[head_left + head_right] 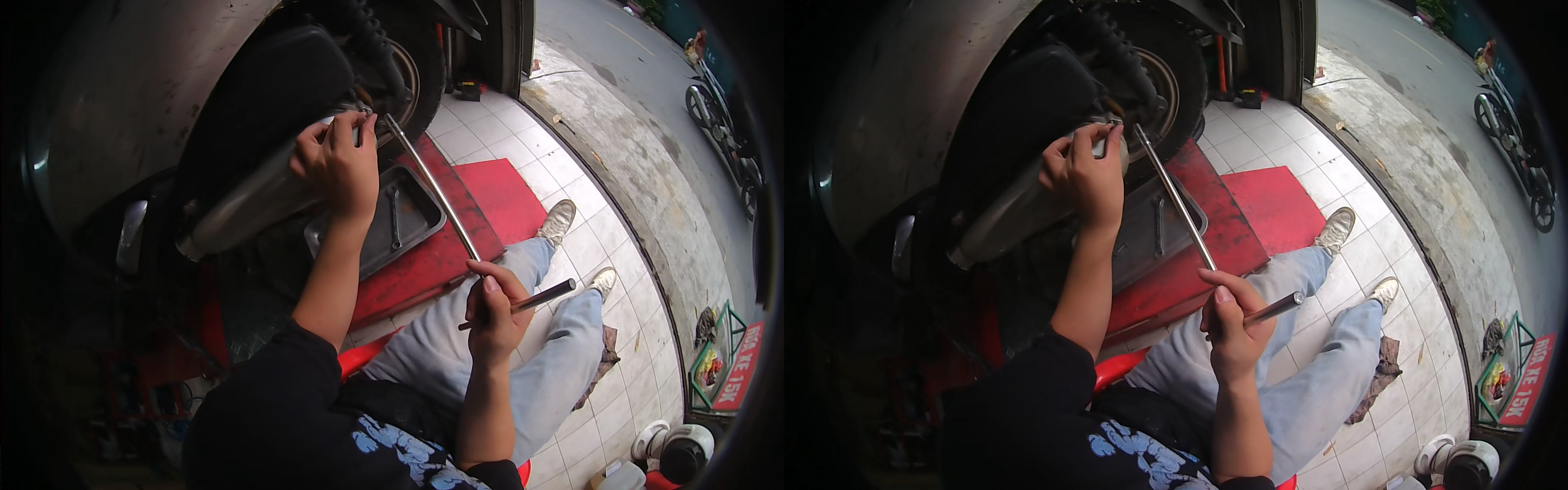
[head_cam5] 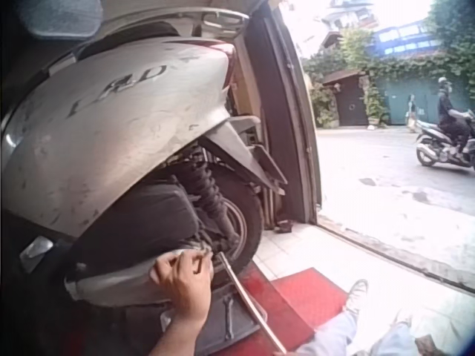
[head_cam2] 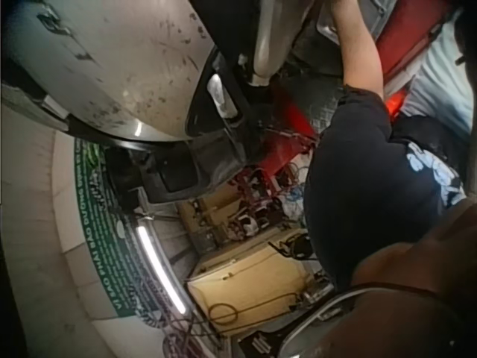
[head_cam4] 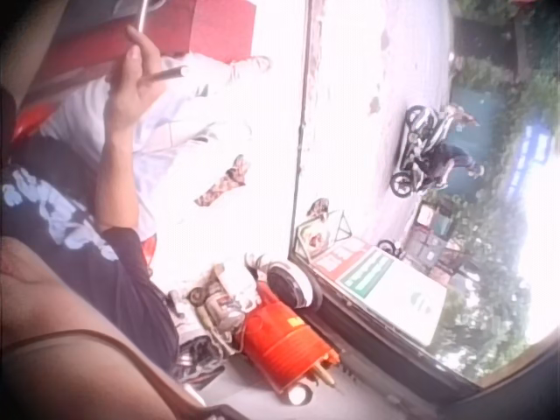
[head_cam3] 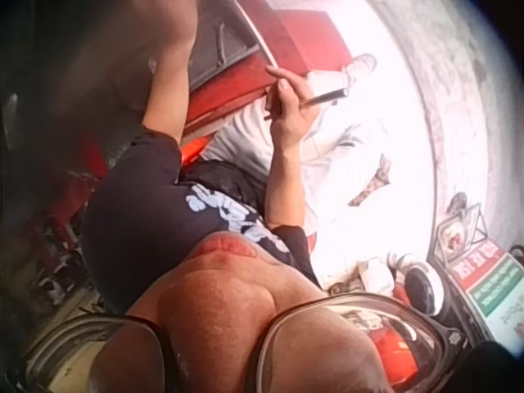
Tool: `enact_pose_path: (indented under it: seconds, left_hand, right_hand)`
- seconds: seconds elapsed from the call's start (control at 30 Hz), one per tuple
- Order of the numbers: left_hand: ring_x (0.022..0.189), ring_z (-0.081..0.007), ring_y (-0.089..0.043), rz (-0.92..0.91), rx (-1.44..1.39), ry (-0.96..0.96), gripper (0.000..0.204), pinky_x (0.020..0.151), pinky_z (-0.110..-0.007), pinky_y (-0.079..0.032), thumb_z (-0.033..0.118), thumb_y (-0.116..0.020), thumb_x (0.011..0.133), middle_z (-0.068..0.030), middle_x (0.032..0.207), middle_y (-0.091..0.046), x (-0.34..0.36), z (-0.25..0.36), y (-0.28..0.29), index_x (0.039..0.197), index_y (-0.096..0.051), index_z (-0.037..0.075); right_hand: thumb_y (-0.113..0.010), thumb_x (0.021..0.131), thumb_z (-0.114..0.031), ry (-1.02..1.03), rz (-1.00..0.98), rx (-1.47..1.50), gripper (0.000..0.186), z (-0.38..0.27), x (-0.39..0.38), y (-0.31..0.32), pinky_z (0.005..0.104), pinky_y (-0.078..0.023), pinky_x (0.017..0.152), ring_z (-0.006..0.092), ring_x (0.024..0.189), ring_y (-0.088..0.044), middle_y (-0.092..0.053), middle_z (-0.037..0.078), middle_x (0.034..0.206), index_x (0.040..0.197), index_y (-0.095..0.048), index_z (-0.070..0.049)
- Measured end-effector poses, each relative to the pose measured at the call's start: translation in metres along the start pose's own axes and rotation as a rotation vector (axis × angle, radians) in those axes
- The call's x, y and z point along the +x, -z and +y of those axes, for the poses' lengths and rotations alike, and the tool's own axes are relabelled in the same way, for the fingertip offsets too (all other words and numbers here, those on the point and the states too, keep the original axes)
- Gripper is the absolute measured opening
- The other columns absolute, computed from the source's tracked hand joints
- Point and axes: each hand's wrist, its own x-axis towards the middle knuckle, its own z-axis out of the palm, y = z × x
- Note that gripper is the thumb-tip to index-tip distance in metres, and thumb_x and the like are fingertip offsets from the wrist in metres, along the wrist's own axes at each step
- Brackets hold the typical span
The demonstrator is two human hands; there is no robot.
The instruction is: The person holds a T-handle socket wrench and a small metal part while sitting near the side of a motorcycle, then reaches underneath the engine housing to manipulate components by hand.
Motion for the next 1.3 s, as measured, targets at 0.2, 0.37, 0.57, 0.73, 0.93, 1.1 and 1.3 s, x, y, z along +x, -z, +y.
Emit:
enact_pose_path:
  seconds: [0.2,0.37,0.57,0.73,0.93,1.1,1.3]
  left_hand:
    - [0.095,-0.0158,-0.053,-0.048,0.094,0.088,0.017,0.09,-0.043,-0.033,0.023,-0.079,0.073,0.0145,0.088,-0.066,0.008,0.016,-0.001,0.082,-0.064,0.023]
    - [0.097,-0.0154,-0.053,0.046,0.05,-0.006,0.017,0.093,-0.043,-0.033,0.027,-0.08,0.071,0.0151,0.088,-0.066,-0.004,0.007,-0.004,0.079,-0.065,0.024]
    - [0.094,-0.0135,-0.056,-0.177,-0.266,-0.293,0.02,0.091,-0.036,-0.035,0.02,-0.08,0.072,0.0135,0.092,-0.064,-0.075,-0.023,0.029,0.083,-0.064,0.024]
    - [0.091,-0.0259,-0.063,-1.074,-0.159,-0.06,0.019,0.08,-0.039,-0.047,0.015,-0.075,0.076,-0.003,0.096,-0.066,-0.106,-0.093,0.038,0.093,-0.067,0.011]
    - [0.085,-0.0277,-0.065,-1.231,-0.232,0.054,0.022,0.075,-0.039,-0.051,0.014,-0.072,0.079,-0.0094,0.095,-0.066,-0.138,-0.135,0.029,0.098,-0.068,0.006]
    - [0.082,-0.0265,-0.065,-1.129,-0.191,-0.009,0.018,0.073,-0.039,-0.051,0.012,-0.07,0.081,-0.0088,0.096,-0.066,-0.163,-0.134,0.008,0.099,-0.068,0.007]
    - [0.079,-0.0273,-0.063,-1.034,-0.424,-0.012,0.024,0.071,-0.036,-0.05,0.005,-0.065,0.084,-0.0103,0.093,-0.064,-0.135,-0.099,0.019,0.107,-0.068,0.008]
  right_hand:
    - [-0.052,0.095,-0.014,0.003,-0.015,0.008,0.029,-0.006,-0.001,-0.001,0.0218,-0.03,0.044,0.0065,0.046,-0.042,-0.048,0.0,0.057,0.108,-0.064,0.009]
    - [-0.051,0.095,-0.013,0.015,-0.018,-0.024,0.028,-0.011,-0.004,-0.004,0.0219,-0.029,0.045,0.0061,0.047,-0.042,-0.048,-0.001,0.057,0.107,-0.064,0.009]
    - [-0.051,0.095,-0.013,0.025,0.001,-0.103,0.028,-0.021,-0.001,0.004,0.0219,-0.031,0.045,0.006,0.046,-0.042,-0.049,-0.001,0.056,0.106,-0.065,0.008]
    - [-0.051,0.095,-0.013,0.006,0.059,-0.134,0.029,-0.027,0.004,0.009,0.0213,-0.032,0.045,0.0053,0.047,-0.043,-0.046,-0.003,0.056,0.107,-0.065,0.009]
    - [-0.051,0.095,-0.013,0.013,0.058,-0.135,0.029,-0.027,0.002,0.013,0.0215,-0.032,0.045,0.0053,0.047,-0.043,-0.046,-0.002,0.057,0.107,-0.065,0.009]
    - [-0.052,0.095,-0.013,0.003,0.043,-0.139,0.028,-0.03,0.001,0.01,0.0213,-0.033,0.046,0.0052,0.048,-0.043,-0.047,-0.002,0.06,0.107,-0.065,0.009]
    - [-0.051,0.095,-0.013,0.027,0.069,-0.129,0.029,-0.031,0.001,0.014,0.0211,-0.033,0.046,0.005,0.049,-0.043,-0.047,-0.003,0.061,0.107,-0.065,0.008]
